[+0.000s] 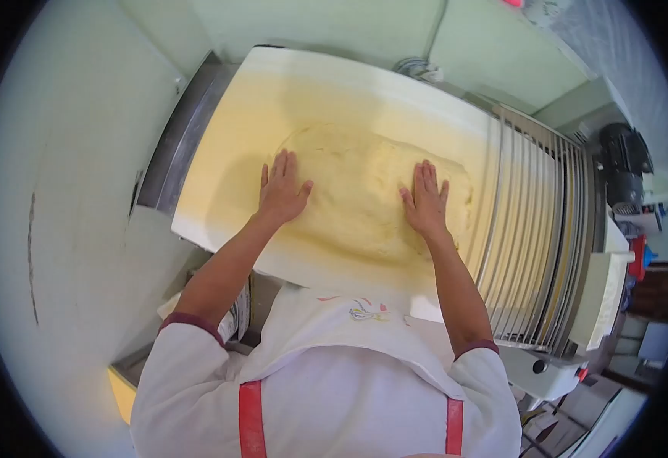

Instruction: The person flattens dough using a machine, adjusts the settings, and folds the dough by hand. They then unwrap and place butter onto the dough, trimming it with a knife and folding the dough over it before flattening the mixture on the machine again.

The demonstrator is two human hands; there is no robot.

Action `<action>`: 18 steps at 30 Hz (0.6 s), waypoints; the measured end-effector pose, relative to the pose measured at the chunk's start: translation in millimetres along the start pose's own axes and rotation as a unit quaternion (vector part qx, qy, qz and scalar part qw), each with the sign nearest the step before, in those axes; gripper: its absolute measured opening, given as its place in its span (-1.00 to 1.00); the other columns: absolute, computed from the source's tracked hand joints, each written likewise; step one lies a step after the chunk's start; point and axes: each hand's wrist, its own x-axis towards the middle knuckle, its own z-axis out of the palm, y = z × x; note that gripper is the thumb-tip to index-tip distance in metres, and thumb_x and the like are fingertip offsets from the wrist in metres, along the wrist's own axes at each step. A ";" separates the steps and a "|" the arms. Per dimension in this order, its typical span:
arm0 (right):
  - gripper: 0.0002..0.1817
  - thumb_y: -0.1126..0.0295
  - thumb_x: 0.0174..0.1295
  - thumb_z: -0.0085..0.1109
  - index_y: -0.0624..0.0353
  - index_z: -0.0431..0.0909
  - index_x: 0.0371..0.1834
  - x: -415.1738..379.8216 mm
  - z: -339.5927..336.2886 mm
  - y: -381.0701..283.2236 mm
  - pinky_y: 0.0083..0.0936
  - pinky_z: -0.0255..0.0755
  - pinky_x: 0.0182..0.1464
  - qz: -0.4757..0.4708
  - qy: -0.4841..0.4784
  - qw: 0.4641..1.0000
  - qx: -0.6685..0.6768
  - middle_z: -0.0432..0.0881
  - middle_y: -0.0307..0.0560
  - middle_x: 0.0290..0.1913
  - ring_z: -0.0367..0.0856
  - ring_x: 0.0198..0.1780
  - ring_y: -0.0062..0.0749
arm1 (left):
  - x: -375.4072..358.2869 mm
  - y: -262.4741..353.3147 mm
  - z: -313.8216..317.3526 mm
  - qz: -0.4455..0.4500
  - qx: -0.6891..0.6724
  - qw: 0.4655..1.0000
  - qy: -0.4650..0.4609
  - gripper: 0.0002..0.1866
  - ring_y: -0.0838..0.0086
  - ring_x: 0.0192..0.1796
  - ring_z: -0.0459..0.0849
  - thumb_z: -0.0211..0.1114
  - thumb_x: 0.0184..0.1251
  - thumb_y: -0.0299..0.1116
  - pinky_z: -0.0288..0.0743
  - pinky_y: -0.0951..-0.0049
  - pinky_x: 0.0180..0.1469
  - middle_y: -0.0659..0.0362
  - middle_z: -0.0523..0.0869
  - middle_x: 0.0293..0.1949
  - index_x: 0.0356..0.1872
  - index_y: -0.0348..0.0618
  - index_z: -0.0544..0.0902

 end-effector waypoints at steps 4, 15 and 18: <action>-0.45 0.04 0.38 -0.03 0.19 0.37 0.28 9.8 -38.5 51.3 -0.05 0.08 0.38 0.004 0.094 0.995 0.009 0.39 0.11 0.29 0.26 0.38 -0.04 | 24.1 69.4 15.3 0.180 -0.008 0.983 0.012 -0.27 0.18 0.58 -0.13 0.00 0.46 -0.10 -0.28 0.07 0.55 -0.03 -0.04 0.54 0.51 -0.21 -0.04; -0.49 -0.08 0.39 -0.10 0.15 0.56 0.01 51.5 -44.9 80.1 -0.06 0.35 0.11 0.149 -0.086 0.983 -0.071 0.59 0.06 -0.06 0.51 0.05 -0.03 | 96.1 149.4 53.5 0.203 0.050 0.977 -0.028 -0.29 0.28 0.59 -0.17 -0.24 0.53 -0.04 -0.31 0.17 0.57 0.01 -0.07 0.55 0.51 -0.29 -0.11; -0.41 -0.09 0.40 -0.13 0.18 0.42 0.22 40.9 -46.8 77.8 -0.02 0.24 0.26 0.154 -0.043 0.986 -0.046 0.49 0.12 0.17 0.40 0.25 0.01 | 96.0 142.8 48.7 0.217 0.018 0.975 -0.044 -0.29 0.26 0.59 -0.15 -0.22 0.53 -0.04 -0.30 0.14 0.56 -0.01 -0.05 0.55 0.51 -0.27 -0.11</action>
